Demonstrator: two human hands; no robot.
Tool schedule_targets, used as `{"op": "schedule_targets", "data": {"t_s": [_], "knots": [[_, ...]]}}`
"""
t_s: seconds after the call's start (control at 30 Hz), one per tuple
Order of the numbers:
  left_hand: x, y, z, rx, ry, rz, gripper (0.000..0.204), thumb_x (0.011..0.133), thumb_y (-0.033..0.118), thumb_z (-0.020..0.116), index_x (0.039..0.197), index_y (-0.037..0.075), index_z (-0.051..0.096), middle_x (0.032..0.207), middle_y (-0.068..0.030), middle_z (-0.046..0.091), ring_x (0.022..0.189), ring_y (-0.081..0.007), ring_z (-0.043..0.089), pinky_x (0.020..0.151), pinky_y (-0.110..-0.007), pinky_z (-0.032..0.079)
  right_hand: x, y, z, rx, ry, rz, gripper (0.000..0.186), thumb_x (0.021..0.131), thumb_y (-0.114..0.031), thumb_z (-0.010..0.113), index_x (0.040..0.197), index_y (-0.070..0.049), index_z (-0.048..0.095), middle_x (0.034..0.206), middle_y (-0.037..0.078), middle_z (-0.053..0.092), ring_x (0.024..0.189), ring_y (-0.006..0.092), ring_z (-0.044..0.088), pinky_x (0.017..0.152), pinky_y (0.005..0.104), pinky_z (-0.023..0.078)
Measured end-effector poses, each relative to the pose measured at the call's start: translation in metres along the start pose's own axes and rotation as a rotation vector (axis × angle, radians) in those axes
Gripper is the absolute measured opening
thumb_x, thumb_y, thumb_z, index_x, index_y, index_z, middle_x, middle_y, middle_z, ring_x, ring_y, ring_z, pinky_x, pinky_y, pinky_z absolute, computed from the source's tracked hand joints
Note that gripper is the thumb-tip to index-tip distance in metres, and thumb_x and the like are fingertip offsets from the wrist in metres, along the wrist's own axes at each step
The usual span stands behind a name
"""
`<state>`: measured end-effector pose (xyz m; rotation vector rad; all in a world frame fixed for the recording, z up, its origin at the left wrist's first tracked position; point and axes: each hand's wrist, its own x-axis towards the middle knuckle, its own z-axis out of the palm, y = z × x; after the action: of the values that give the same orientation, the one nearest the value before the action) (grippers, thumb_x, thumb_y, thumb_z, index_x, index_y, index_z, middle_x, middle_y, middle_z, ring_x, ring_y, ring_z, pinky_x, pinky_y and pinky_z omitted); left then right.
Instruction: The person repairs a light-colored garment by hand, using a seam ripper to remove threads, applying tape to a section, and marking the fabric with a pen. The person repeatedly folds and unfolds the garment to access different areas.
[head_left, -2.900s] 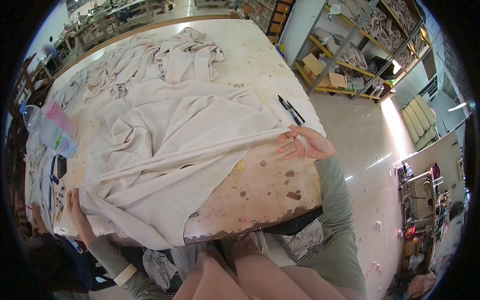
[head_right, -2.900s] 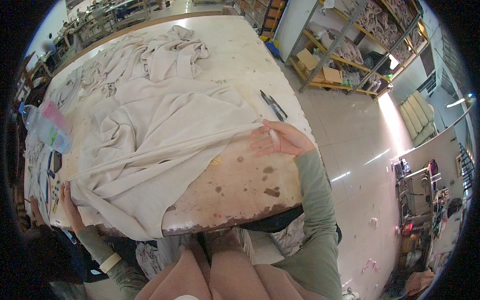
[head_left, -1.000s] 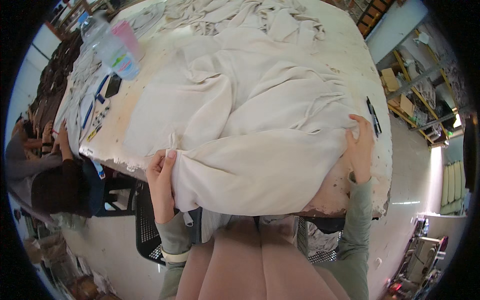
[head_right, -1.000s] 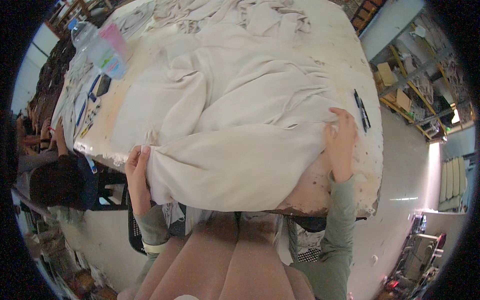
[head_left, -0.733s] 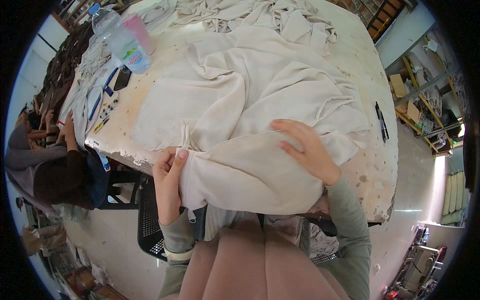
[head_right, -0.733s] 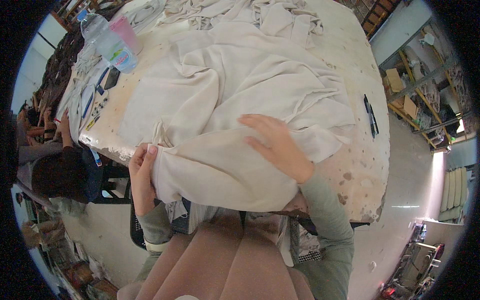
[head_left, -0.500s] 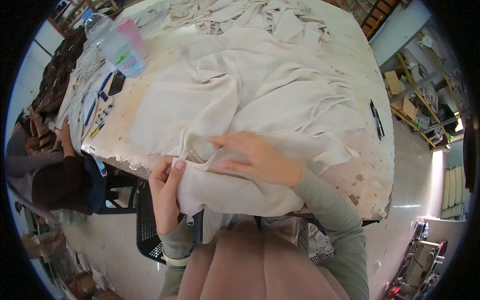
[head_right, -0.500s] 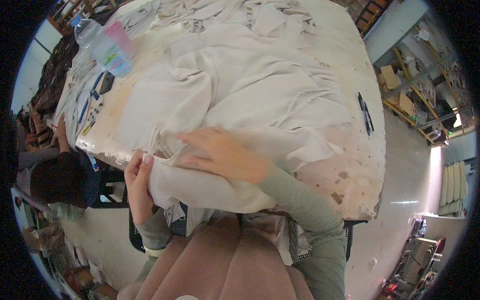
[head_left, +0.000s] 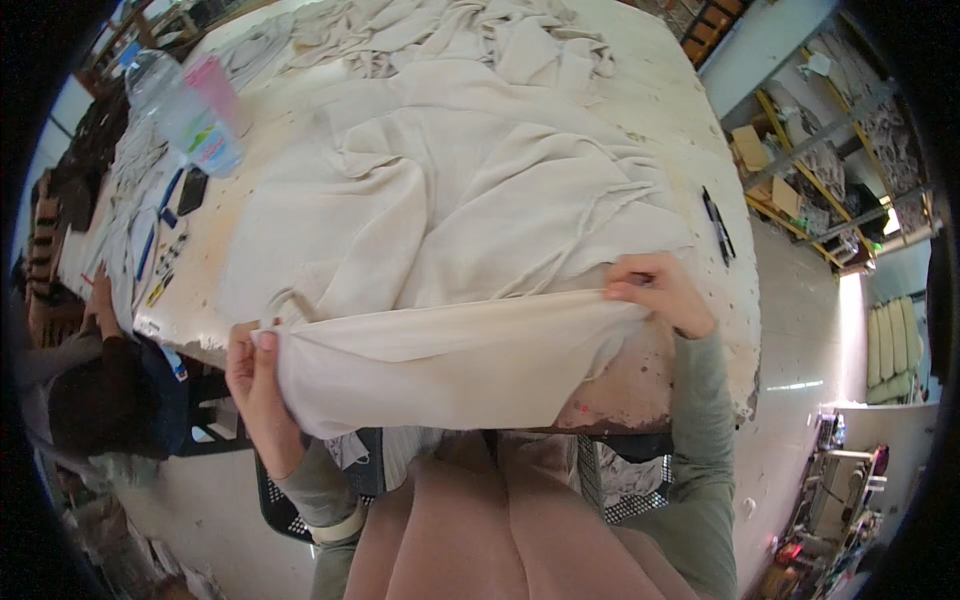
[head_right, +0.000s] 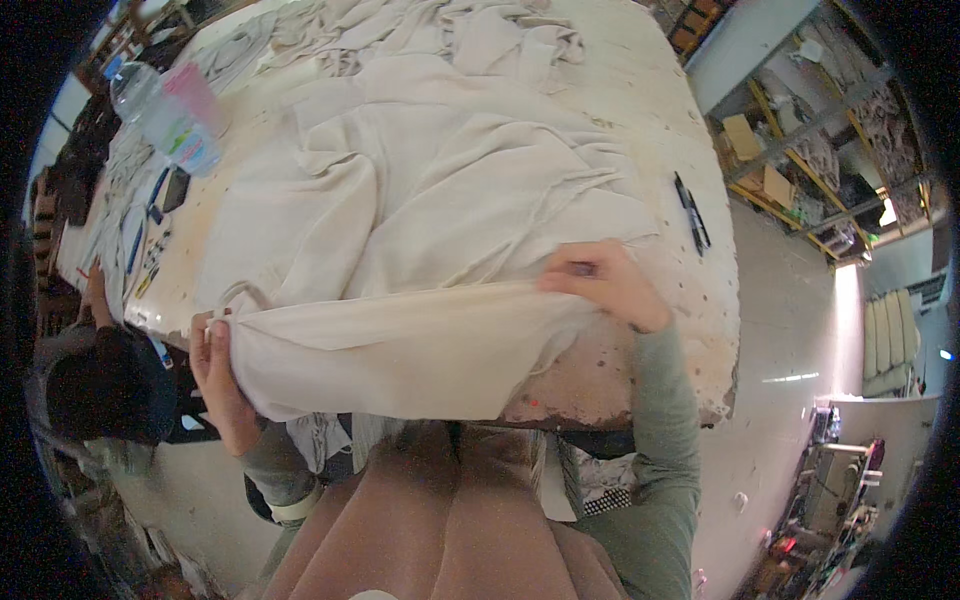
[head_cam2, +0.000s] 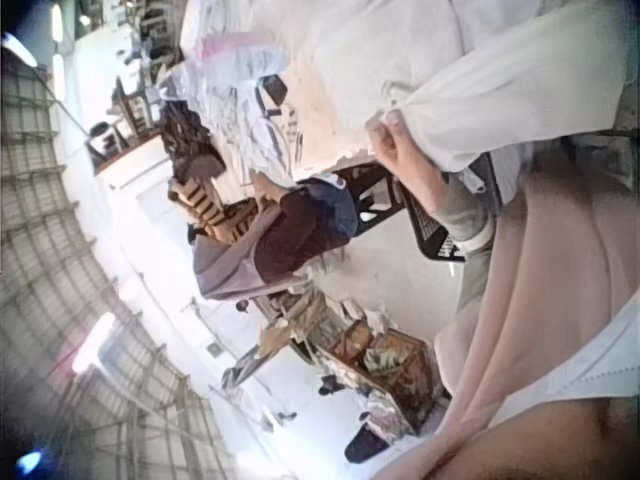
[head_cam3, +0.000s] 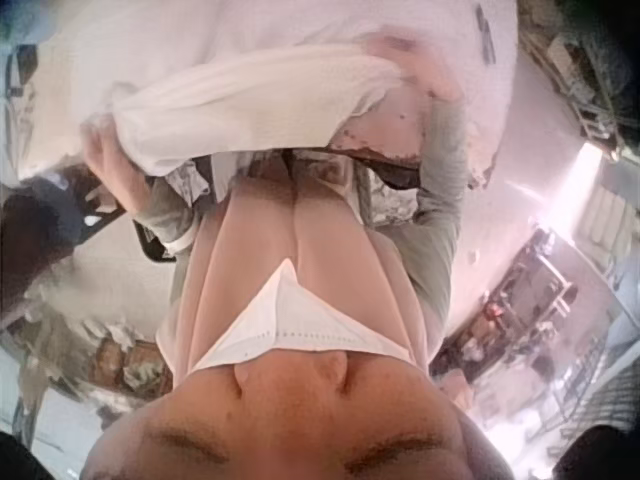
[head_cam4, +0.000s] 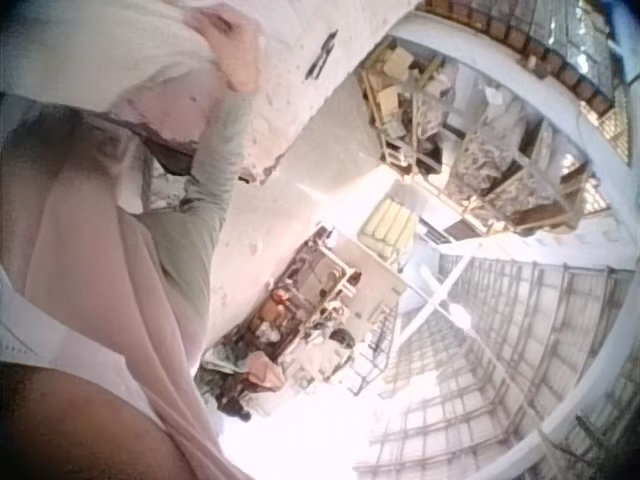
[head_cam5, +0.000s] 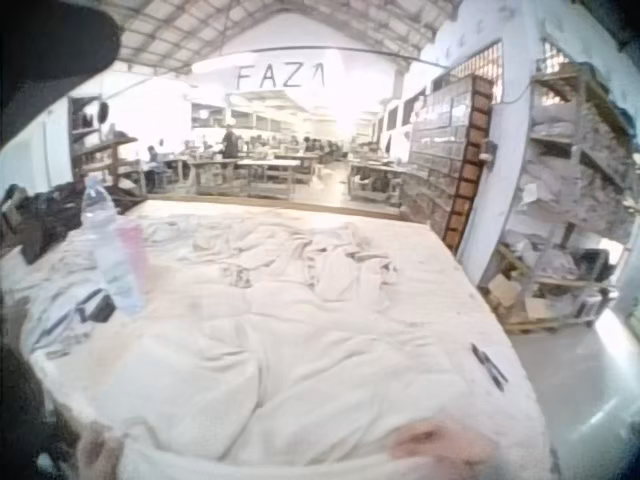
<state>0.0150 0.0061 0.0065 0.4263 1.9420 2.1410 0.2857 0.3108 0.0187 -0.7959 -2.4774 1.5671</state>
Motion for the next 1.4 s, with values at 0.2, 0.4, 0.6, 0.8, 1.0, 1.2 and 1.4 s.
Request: {"op": "schedule_targets", "data": {"t_s": [0.2, 0.4, 0.6, 0.8, 1.0, 1.2, 1.4], "knots": [[-0.026, 0.009, 0.016, 0.004, -0.152, -0.007, 0.009, 0.085, 0.003, 0.063, 0.094, -0.001, 0.06, 0.082, -0.0024, 0.064, 0.072, -0.0049, 0.054, 0.067, -0.019, 0.041, -0.029, 0.013, -0.035, 0.035, 0.195, 0.021, 0.007, 0.075, -0.007, 0.069, 0.075, 0.0, 0.066, 0.072, 0.0, 0.063, 0.069, 0.0069, 0.053, 0.067, 0.0232, 0.04], [-0.033, 0.01, 0.019, 0.027, -0.171, 0.067, 0.008, 0.086, 0.002, 0.062, 0.094, 0.0, 0.06, 0.082, -0.0005, 0.062, 0.074, -0.0046, 0.053, 0.068, -0.019, 0.042, -0.04, 0.014, -0.051, -0.006, 0.162, 0.012, 0.008, 0.072, -0.006, 0.07, 0.072, 0.0, 0.066, 0.067, 0.0, 0.062, 0.068, 0.0077, 0.053, 0.065, 0.024, 0.039], [0.013, 0.007, -0.016, -0.135, 0.124, 0.067, 0.012, 0.092, 0.013, 0.058, 0.097, 0.003, 0.06, 0.09, -0.0044, 0.064, 0.08, -0.0083, 0.058, 0.072, -0.021, 0.047, -0.047, 0.008, -0.058, -0.115, -0.031, 0.052, 0.013, 0.075, -0.011, 0.071, 0.077, 0.001, 0.068, 0.064, -0.002, 0.058, 0.066, 0.0068, 0.049, 0.061, 0.0223, 0.035], [0.043, -0.018, -0.073, -0.116, 0.061, -0.006, 0.016, 0.093, 0.016, 0.057, 0.1, 0.002, 0.06, 0.094, -0.0052, 0.065, 0.083, -0.0104, 0.061, 0.074, -0.023, 0.049, -0.046, 0.024, -0.058, -0.018, 0.032, 0.082, 0.015, 0.08, -0.012, 0.068, 0.089, 0.001, 0.067, 0.073, -0.003, 0.056, 0.083, 0.0056, 0.051, 0.071, 0.0215, 0.039], [0.049, -0.043, -0.09, -0.07, 0.119, -0.091, 0.026, 0.091, 0.021, 0.06, 0.105, 0.0, 0.058, 0.098, -0.0072, 0.063, 0.087, -0.0127, 0.06, 0.076, -0.026, 0.048, -0.03, 0.044, -0.034, 0.233, 0.296, 0.069, 0.021, 0.086, -0.014, 0.065, 0.102, 0.001, 0.063, 0.087, 0.0, 0.061, 0.085, 0.0078, 0.055, 0.078, 0.0214, 0.044], [0.048, -0.061, -0.094, 0.022, 0.193, -0.124, 0.029, 0.092, 0.026, 0.06, 0.104, 0.0, 0.058, 0.098, -0.0066, 0.061, 0.086, -0.0129, 0.057, 0.078, -0.025, 0.044, -0.022, 0.03, -0.006, 0.655, 0.43, 0.012, 0.027, 0.087, -0.01, 0.064, 0.111, 0.001, 0.056, 0.096, 0.005, 0.063, 0.087, 0.0111, 0.06, 0.078, 0.0241, 0.05], [0.047, -0.063, -0.096, 0.022, 0.088, -0.057, 0.032, 0.092, 0.027, 0.058, 0.109, 0.0, 0.056, 0.098, -0.0081, 0.061, 0.087, -0.0133, 0.057, 0.078, -0.025, 0.045, -0.029, 0.008, -0.003, 0.622, 0.476, 0.07, 0.026, 0.087, -0.009, 0.064, 0.109, 0.001, 0.055, 0.097, 0.005, 0.063, 0.083, 0.0105, 0.059, 0.078, 0.0242, 0.049]]}}
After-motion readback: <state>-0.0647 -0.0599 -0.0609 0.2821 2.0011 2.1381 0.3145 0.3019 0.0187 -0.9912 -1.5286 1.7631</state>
